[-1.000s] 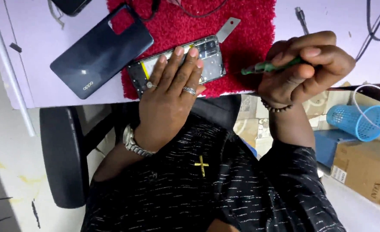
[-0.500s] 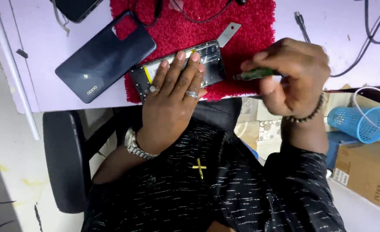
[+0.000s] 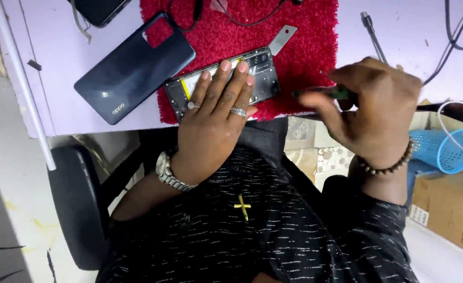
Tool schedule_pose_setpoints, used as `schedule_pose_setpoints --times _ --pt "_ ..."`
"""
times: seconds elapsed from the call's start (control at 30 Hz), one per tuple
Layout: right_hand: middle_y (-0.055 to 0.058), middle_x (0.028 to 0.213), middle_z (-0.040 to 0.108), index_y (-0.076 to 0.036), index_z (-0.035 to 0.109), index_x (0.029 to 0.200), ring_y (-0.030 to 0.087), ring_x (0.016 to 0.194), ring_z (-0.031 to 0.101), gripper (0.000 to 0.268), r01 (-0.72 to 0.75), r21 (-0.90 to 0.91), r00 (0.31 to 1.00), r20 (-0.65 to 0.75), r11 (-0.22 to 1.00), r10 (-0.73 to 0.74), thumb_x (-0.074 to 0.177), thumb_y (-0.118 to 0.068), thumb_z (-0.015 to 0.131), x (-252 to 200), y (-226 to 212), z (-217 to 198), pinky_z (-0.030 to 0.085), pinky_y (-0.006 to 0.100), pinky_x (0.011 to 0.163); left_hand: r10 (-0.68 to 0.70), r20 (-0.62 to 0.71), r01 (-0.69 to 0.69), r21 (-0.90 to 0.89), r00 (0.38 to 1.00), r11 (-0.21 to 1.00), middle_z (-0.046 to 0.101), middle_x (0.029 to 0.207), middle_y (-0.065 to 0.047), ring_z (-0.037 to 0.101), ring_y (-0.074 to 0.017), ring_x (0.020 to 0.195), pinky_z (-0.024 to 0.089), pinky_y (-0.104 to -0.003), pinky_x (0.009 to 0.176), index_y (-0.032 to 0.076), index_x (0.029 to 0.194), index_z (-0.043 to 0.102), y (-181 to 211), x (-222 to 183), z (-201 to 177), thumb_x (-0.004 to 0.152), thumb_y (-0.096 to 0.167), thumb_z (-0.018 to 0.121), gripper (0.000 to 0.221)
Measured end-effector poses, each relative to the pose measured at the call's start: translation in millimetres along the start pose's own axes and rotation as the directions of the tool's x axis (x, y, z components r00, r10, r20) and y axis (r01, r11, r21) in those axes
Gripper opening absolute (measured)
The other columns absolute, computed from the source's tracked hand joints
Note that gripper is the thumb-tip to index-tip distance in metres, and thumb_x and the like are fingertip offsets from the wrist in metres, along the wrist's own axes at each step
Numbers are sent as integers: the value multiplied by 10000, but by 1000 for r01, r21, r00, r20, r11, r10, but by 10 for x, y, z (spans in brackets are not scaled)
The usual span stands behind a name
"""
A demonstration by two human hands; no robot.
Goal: Disassembling a smartphone by prying off the back cover and removing internal screws with a screwdriver.
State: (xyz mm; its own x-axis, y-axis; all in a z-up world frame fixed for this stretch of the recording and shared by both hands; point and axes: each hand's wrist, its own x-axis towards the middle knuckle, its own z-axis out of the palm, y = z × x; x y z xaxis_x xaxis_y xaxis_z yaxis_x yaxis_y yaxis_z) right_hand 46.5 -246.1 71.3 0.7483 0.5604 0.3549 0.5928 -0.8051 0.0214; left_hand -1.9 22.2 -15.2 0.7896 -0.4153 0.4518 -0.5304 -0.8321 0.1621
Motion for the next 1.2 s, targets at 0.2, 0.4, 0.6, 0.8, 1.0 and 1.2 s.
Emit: schedule_pose_setpoints --times 0.2,0.4,0.6,0.8,1.0,1.2 --pt "127 858 685 -20 705 893 314 878 675 380 143 392 990 -68 909 -127 1059 -314 531 67 87 106 471 386 707 5 -2 -5 19 1000 1000 516 1640 -141 448 -333 1541 338 -513 1309 41 1569 614 -9 -5 37 1204 348 812 516" --pt "199 1005 734 74 770 1094 350 978 642 277 19 440 996 71 898 -56 1017 -162 647 179 4 -39 514 444 822 -42 67 42 3 997 999 484 1685 -100 399 -280 1583 290 -470 1340 68 1633 493 -1 -23 52 1157 407 905 714" --pt "122 931 775 -8 822 1067 280 783 677 313 93 305 986 107 948 -131 1176 -233 633 226 -13 -126 490 398 674 -48 70 49 -11 996 999 472 1693 -101 377 -278 1588 259 -464 1345 63 1633 523 6 -27 70 1138 403 911 715" --pt "76 846 769 -33 827 967 225 752 713 477 151 238 986 34 959 -164 1197 -406 636 218 -36 -120 521 356 660 -53 100 55 -20 994 998 434 1712 -94 341 -282 1602 241 -474 1355 72 1654 488 -7 -45 100 1142 400 896 732" --pt "83 861 558 -40 753 1005 274 815 558 496 199 105 979 -69 974 -193 1188 -450 541 91 -23 -107 415 399 734 -43 32 44 -34 999 998 476 1680 -98 372 -282 1581 281 -476 1340 62 1593 612 -8 -50 99 1131 376 891 624" --pt "181 1195 720 -34 726 1243 351 1081 701 350 79 340 993 53 937 -103 955 -207 629 65 -17 -113 435 434 689 -40 85 43 -30 996 999 425 1712 -103 327 -282 1604 233 -477 1353 66 1646 533 -16 -56 115 1153 375 860 667"
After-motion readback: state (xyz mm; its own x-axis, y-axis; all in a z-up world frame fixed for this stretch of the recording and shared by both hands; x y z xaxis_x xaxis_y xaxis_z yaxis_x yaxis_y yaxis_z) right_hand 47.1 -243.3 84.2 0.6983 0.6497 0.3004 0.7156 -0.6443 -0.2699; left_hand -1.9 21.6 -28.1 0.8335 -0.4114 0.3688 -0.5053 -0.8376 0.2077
